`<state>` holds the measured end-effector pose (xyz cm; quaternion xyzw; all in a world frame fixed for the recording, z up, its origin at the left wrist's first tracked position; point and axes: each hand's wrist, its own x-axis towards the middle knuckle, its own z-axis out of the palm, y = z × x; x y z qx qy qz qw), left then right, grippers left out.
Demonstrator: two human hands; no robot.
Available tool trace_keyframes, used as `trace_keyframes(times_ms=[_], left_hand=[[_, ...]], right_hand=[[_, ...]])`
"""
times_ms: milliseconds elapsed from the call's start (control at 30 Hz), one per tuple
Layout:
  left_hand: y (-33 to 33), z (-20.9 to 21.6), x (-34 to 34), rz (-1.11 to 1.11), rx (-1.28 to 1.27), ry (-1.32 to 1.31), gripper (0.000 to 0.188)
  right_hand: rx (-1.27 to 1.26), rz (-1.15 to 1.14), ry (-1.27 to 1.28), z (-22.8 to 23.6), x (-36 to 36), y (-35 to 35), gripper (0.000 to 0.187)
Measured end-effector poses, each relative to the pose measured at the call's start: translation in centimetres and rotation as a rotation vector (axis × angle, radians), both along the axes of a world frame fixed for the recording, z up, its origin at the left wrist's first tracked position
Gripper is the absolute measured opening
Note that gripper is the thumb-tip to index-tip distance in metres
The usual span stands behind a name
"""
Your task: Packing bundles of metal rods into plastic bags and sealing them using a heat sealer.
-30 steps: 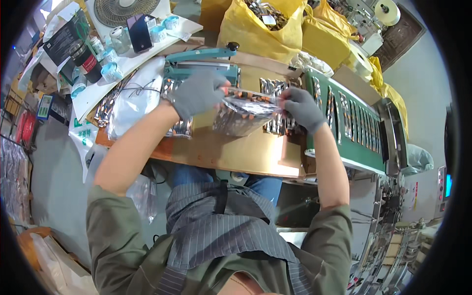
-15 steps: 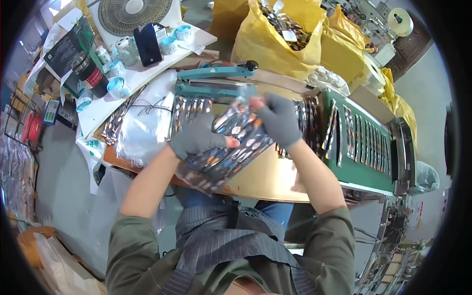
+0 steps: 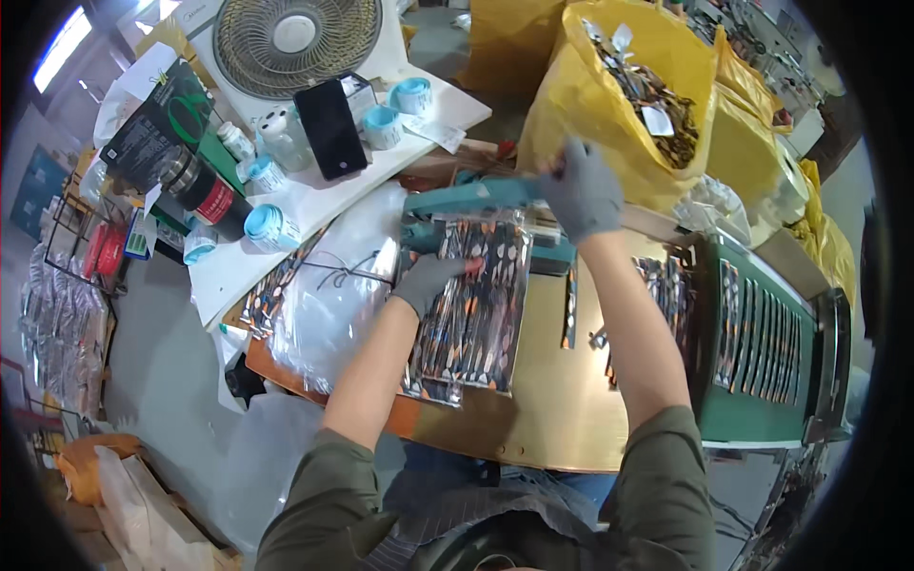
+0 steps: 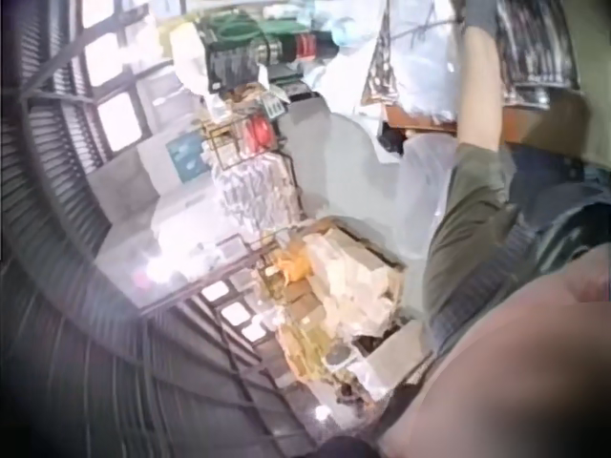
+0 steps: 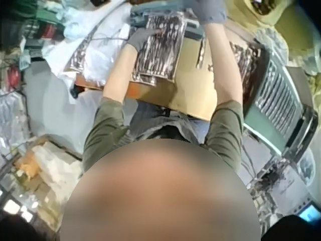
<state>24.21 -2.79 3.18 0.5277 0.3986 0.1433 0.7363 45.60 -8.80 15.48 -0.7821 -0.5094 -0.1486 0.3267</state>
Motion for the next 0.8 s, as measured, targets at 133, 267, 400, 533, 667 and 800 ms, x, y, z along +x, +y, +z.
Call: trace_keyframes(times_ms=[133, 267, 400, 533, 667, 800], left_hand=[[-0.7, 0.0, -0.4, 0.011, 0.118, 0.132, 0.031], [-4.4, 4.5, -1.3, 0.164, 0.522, 0.339, 0.052], [-6.1, -0.1, -5.1, 0.405, 0.995, 0.541, 0.063], [-5.8, -1.8, -5.9, 0.338, 0.988, 0.487, 0.062], [-4.6, -2.0, -5.9, 0.391, 0.893, 0.470, 0.061], [-4.5, -3.9, -8.6, 0.369, 0.627, 0.391, 0.067]], right_hand=[[-0.239, -0.057, 0.015, -7.6, 3.0, -0.9, 0.020], [-0.186, -0.085, 0.031, -7.8, 2.5, -0.6, 0.019], [-0.184, -0.125, 0.040, -7.9, 2.3, -0.6, 0.018], [-0.140, -0.132, 0.034, -7.9, 2.5, -1.1, 0.017], [-0.153, -0.209, 0.105, -8.3, 2.2, -2.0, 0.027], [-0.135, -0.128, 0.585, -10.9, -1.9, -5.9, 0.054]])
